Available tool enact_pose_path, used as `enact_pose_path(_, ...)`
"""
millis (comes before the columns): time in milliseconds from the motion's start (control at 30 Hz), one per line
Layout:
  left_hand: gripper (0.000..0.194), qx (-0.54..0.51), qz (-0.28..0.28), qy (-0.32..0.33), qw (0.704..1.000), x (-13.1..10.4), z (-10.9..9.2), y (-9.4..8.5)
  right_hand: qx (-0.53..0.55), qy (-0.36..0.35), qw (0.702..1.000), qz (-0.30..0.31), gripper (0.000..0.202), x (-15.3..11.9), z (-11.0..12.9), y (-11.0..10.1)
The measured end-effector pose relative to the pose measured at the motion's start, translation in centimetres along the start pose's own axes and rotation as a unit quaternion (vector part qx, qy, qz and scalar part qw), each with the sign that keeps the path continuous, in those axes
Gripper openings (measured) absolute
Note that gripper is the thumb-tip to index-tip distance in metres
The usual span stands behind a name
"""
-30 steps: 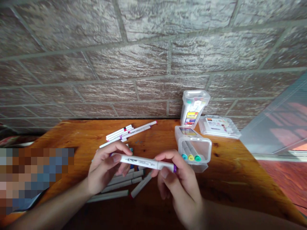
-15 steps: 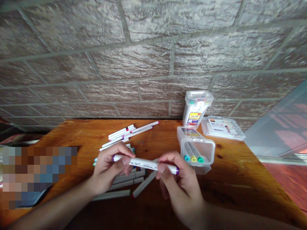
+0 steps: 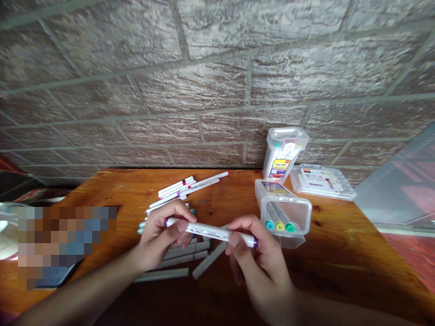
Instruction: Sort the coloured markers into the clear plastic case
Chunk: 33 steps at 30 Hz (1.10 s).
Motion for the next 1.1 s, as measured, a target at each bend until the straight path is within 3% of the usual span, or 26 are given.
enact_pose_path(533, 0.023, 0.044, -0.019, -0.008, 0.999, 0.3, 0.8, -0.7, -0.004, 0.042, 0.999, 0.035, 0.03, -0.2, -1.8, -0.3)
enact_pose_path(1100, 0.022, 0.07, -0.012, -0.037, 0.997, 0.2, 1.1, -1.3, 0.0, 0.024, 0.999, 0.04, 0.027, 0.1, -2.6, -0.4)
Point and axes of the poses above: each hand's wrist, its own x-axis towards the middle knuckle, its own y-axis out of the palm, z = x × y, the point moved 2 cm from there along x, towards the middle knuckle, and after that the axes turned 8 degrees about z, right-handed, at the moved point
